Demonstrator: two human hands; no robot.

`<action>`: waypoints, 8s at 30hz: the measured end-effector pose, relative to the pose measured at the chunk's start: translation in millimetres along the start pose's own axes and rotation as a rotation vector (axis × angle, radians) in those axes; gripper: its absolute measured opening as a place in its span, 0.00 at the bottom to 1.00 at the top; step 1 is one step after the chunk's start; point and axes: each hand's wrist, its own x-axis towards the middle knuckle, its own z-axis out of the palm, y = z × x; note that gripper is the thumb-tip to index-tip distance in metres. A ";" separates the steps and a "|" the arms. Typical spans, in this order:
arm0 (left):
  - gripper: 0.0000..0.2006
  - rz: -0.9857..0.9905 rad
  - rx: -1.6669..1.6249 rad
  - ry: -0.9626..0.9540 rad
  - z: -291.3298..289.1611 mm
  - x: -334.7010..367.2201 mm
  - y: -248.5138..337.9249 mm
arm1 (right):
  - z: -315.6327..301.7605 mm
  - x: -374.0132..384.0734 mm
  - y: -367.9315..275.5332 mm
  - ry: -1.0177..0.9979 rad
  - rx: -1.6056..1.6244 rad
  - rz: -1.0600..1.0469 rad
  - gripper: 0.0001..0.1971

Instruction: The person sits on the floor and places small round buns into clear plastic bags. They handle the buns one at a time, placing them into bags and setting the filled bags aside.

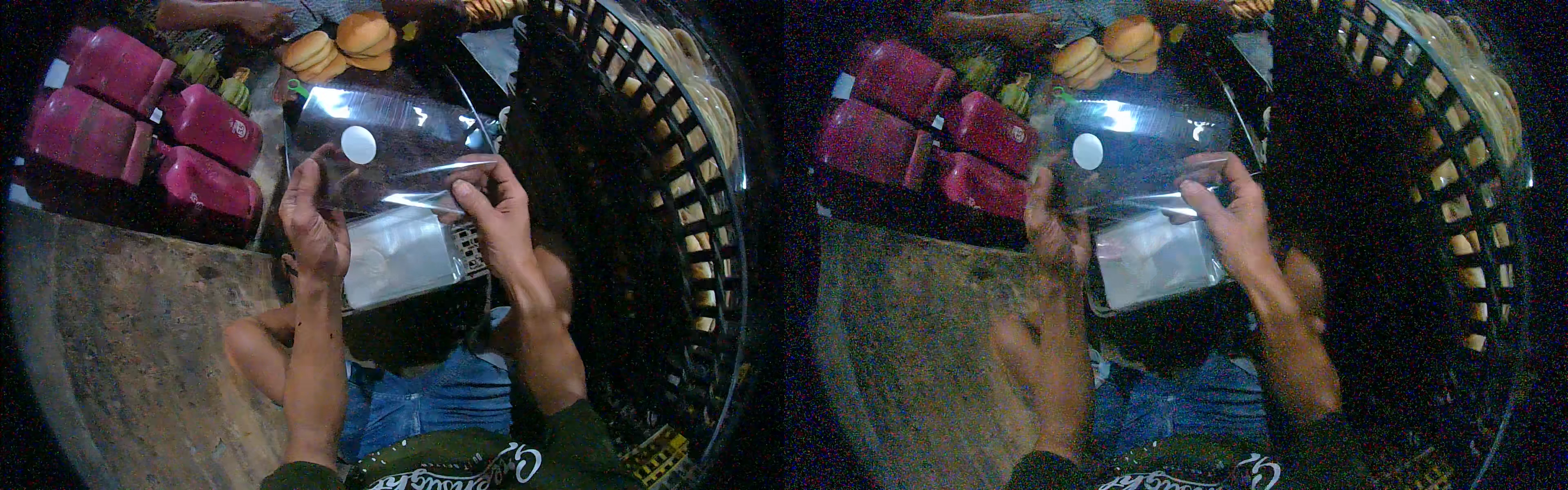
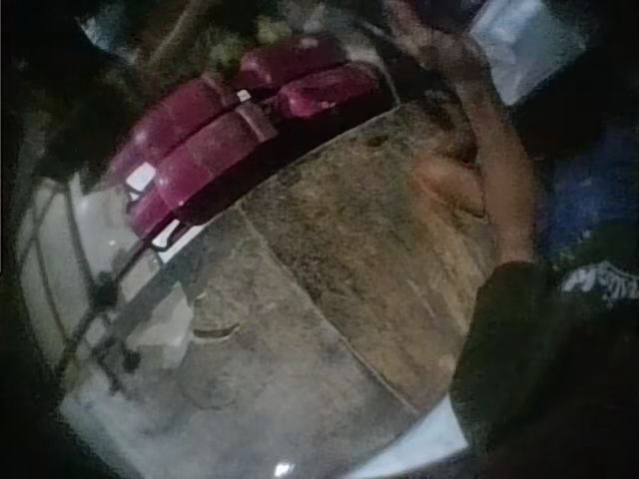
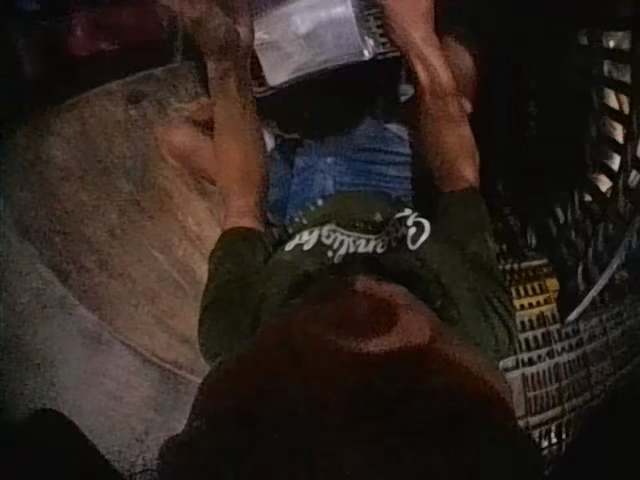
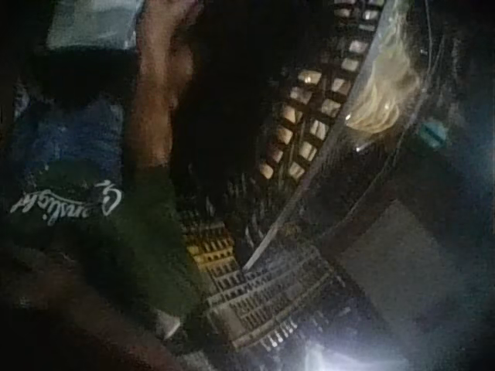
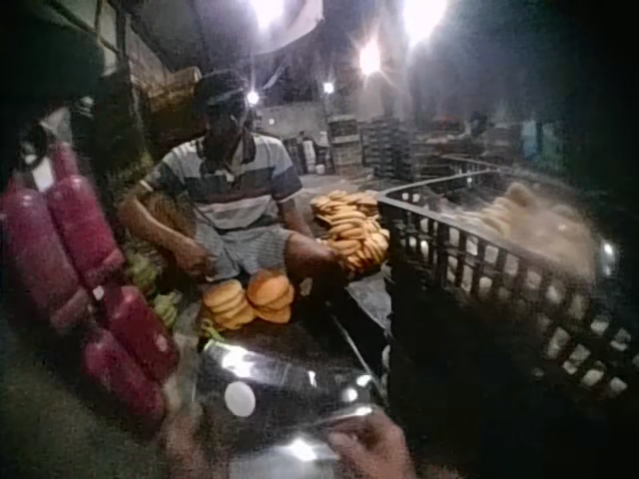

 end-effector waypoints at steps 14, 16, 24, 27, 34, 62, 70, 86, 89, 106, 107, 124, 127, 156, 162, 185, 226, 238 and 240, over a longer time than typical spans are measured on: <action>0.17 0.211 0.117 0.554 -112.1 70.2 50.5 | 73.3 18.5 15.6 0.037 -0.235 -0.028 0.31; 0.17 0.266 0.224 0.481 -125.5 75.6 55.6 | 75.6 20.5 21.4 -0.054 -0.249 0.025 0.29; 0.19 0.021 0.231 -0.250 -120.9 22.3 8.5 | 78.8 22.6 56.7 0.000 0.017 0.260 0.20; 0.27 -0.176 -0.305 -0.522 -124.4 26.2 13.8 | 59.7 32.8 45.2 0.042 -0.202 0.185 0.15; 0.16 -0.371 0.918 -0.643 -106.8 19.1 45.2 | 59.9 21.0 21.5 -0.192 -0.306 0.193 0.19; 0.10 -0.152 0.579 -0.169 -96.2 11.9 23.7 | 54.5 8.0 49.5 -0.166 -0.265 0.072 0.12; 0.09 -0.068 0.671 -0.226 -96.3 4.0 17.5 | 48.7 16.2 49.7 0.087 -0.182 -0.036 0.07; 0.14 0.287 0.598 0.259 -95.7 11.3 20.0 | 61.4 6.0 37.5 -0.070 0.053 0.284 0.27; 0.12 0.370 0.628 0.318 -101.3 13.1 24.8 | 60.8 4.4 40.8 -0.113 -0.058 0.251 0.27; 0.10 0.075 0.590 -0.059 -99.1 2.4 23.5 | 58.6 0.7 40.3 -0.210 -0.275 0.068 0.09; 0.09 0.083 0.574 -0.106 -105.3 4.6 20.2 | 62.6 -2.2 36.2 -0.219 -0.264 0.099 0.08; 0.21 -0.109 0.864 -0.010 -129.2 18.9 8.1 | 46.1 9.0 42.4 0.052 -0.389 -0.137 0.06; 0.28 -0.064 1.476 -0.203 -122.0 6.5 16.0 | 36.3 14.0 36.7 0.183 -0.328 -0.097 0.07; 0.14 -0.133 0.994 -0.418 -101.3 0.1 22.1 | 43.2 7.5 36.0 0.086 -0.343 -0.130 0.05; 0.08 -0.052 0.015 0.130 -110.4 10.9 23.2 | 54.2 -4.9 42.3 -0.417 -0.239 0.181 0.09; 0.17 -0.216 0.126 0.118 -126.1 17.6 3.8 | 65.2 -12.7 54.2 -0.143 -0.110 0.253 0.11; 0.32 -0.116 0.113 -0.281 -126.2 9.1 14.0 | 23.6 4.0 47.5 -0.031 -0.510 -0.094 0.12; 0.15 0.366 1.091 0.182 -125.7 -1.7 5.4 | 19.0 -10.7 44.3 -0.297 -0.401 0.109 0.11; 0.16 0.545 1.077 0.189 -118.9 1.4 -2.2 | 16.8 -7.4 44.6 -0.218 -0.498 0.039 0.12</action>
